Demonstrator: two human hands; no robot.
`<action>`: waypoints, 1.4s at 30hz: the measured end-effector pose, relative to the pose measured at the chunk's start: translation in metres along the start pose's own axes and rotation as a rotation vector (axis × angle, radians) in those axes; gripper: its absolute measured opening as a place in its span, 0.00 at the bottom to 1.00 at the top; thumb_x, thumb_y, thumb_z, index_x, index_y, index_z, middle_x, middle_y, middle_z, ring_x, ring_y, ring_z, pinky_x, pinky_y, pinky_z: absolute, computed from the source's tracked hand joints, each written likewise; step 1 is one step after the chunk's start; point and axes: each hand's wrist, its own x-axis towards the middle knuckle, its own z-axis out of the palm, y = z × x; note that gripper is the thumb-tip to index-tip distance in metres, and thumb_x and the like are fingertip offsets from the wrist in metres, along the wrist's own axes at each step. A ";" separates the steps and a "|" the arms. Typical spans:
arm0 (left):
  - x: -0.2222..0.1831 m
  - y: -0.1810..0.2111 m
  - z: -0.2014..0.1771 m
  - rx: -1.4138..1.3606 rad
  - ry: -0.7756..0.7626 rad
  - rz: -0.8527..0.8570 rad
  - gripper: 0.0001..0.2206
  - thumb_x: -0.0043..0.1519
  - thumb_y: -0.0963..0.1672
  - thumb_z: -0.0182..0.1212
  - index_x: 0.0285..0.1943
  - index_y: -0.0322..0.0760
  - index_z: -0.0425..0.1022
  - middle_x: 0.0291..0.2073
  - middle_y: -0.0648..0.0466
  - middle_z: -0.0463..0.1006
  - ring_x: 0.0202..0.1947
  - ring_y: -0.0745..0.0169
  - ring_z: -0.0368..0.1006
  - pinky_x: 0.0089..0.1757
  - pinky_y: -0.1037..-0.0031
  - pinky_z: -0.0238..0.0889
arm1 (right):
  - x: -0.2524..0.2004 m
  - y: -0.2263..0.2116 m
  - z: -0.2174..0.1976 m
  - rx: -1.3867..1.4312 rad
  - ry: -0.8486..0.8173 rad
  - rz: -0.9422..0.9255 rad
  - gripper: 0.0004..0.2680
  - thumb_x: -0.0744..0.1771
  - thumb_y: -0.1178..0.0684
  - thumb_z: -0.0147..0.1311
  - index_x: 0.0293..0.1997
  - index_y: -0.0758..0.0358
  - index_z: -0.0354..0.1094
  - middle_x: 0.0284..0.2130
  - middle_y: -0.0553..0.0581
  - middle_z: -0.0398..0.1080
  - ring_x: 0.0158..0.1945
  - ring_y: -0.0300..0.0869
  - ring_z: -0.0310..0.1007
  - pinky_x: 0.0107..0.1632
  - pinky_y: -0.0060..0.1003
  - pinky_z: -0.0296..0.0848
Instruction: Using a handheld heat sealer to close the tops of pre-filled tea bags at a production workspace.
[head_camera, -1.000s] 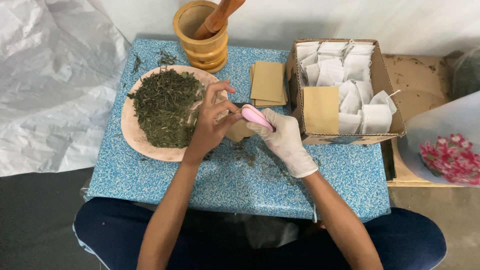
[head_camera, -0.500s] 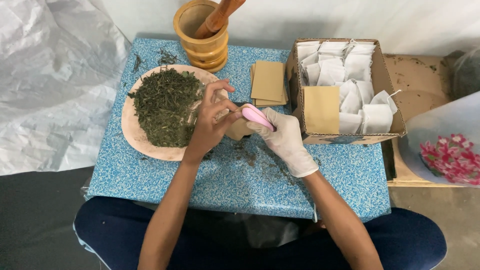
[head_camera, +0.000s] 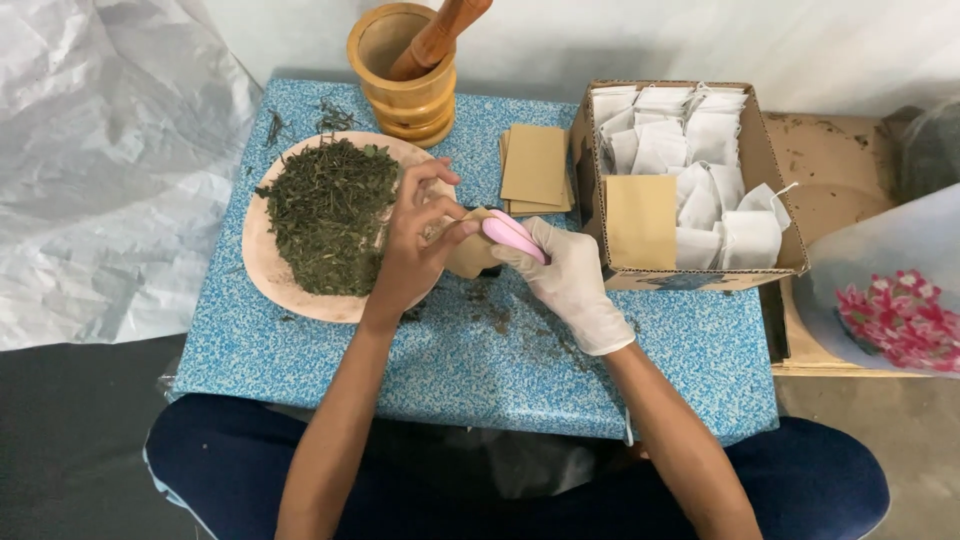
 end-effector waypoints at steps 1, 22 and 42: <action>0.000 0.000 0.000 0.000 0.001 -0.001 0.14 0.70 0.47 0.68 0.33 0.37 0.74 0.55 0.53 0.65 0.76 0.35 0.56 0.72 0.40 0.45 | -0.001 -0.003 -0.001 -0.001 -0.002 0.000 0.12 0.66 0.40 0.71 0.30 0.53 0.75 0.14 0.54 0.66 0.19 0.41 0.66 0.28 0.31 0.64; -0.003 -0.008 -0.005 -0.001 0.018 -0.002 0.14 0.70 0.46 0.68 0.33 0.36 0.74 0.53 0.53 0.64 0.76 0.34 0.56 0.71 0.41 0.45 | -0.003 -0.005 -0.001 -0.068 0.008 -0.046 0.13 0.65 0.37 0.70 0.31 0.52 0.74 0.14 0.55 0.67 0.19 0.45 0.69 0.27 0.33 0.66; -0.005 -0.002 0.000 -0.063 -0.004 -0.007 0.15 0.72 0.46 0.62 0.34 0.35 0.70 0.56 0.49 0.64 0.77 0.29 0.51 0.69 0.29 0.40 | -0.005 -0.003 -0.001 0.024 0.028 -0.021 0.12 0.64 0.41 0.73 0.29 0.53 0.74 0.13 0.53 0.65 0.19 0.36 0.62 0.25 0.29 0.61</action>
